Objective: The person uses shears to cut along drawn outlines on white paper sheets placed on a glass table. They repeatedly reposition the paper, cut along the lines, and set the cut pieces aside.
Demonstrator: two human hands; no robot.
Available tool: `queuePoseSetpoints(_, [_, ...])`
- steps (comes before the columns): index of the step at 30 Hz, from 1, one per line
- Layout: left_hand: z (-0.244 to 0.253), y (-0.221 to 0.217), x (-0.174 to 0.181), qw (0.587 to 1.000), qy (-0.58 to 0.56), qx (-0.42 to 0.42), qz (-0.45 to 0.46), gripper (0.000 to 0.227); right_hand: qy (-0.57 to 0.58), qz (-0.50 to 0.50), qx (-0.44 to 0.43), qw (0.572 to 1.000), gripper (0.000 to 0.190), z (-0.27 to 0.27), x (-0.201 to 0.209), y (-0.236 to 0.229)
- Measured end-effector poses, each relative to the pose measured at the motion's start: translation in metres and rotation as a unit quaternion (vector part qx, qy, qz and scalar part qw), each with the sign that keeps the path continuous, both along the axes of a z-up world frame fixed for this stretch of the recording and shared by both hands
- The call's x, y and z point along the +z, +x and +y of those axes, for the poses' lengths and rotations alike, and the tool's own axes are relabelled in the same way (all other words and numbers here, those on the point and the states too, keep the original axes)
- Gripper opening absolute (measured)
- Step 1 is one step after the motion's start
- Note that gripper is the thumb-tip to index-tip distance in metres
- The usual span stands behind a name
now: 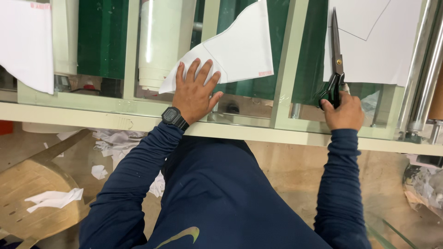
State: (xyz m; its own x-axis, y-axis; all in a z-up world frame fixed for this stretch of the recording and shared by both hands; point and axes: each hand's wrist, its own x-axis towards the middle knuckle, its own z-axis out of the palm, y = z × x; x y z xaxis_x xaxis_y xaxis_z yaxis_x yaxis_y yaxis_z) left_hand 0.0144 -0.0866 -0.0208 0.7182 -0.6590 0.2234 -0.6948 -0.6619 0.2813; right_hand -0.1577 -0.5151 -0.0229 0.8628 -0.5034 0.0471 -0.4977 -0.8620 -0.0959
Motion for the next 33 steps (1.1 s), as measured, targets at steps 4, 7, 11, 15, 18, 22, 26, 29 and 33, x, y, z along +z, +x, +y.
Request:
queuePoseSetpoints(4, [0.002,-0.002,0.002,1.0,-0.006,0.0,-0.012,0.054,0.095,0.179,-0.032,0.979,0.048,-0.023,0.016,0.025])
queuePoseSetpoints(7, [0.006,0.0,0.005,1.0,-0.002,0.0,-0.009,0.053,0.271,0.214,-0.084,0.935,0.037,-0.032,0.026,0.03])
queuePoseSetpoints(11, [0.017,-0.002,0.008,1.0,-0.007,-0.016,-0.001,0.054,0.663,0.049,-0.156,0.73,0.039,0.0,0.043,-0.006])
queuePoseSetpoints(15, [0.027,0.005,0.01,0.999,-0.025,-0.046,-0.01,0.056,0.753,-0.084,-0.1,0.645,0.05,0.1,0.066,-0.066])
queuePoseSetpoints(18, [0.032,0.004,0.006,0.998,-0.023,-0.061,0.003,0.054,0.651,-0.078,-0.023,0.754,0.059,0.187,0.071,-0.108])
queuePoseSetpoints(22, [0.033,0.006,0.001,0.997,-0.017,-0.07,0.012,0.053,0.752,-0.018,-0.09,0.653,0.069,0.263,0.057,-0.127])
queuePoseSetpoints(26, [0.034,0.006,0.001,0.997,-0.024,-0.066,0.012,0.055,0.779,0.001,-0.073,0.623,0.07,0.285,0.05,-0.123])
queuePoseSetpoints(29, [0.034,0.005,0.002,0.998,-0.024,-0.061,0.014,0.054,0.767,0.013,-0.095,0.634,0.067,0.289,0.054,-0.117])
queuePoseSetpoints(33, [0.034,0.007,-0.001,0.997,-0.03,-0.063,0.028,0.055,0.769,0.008,-0.084,0.633,0.06,0.29,0.05,-0.1])
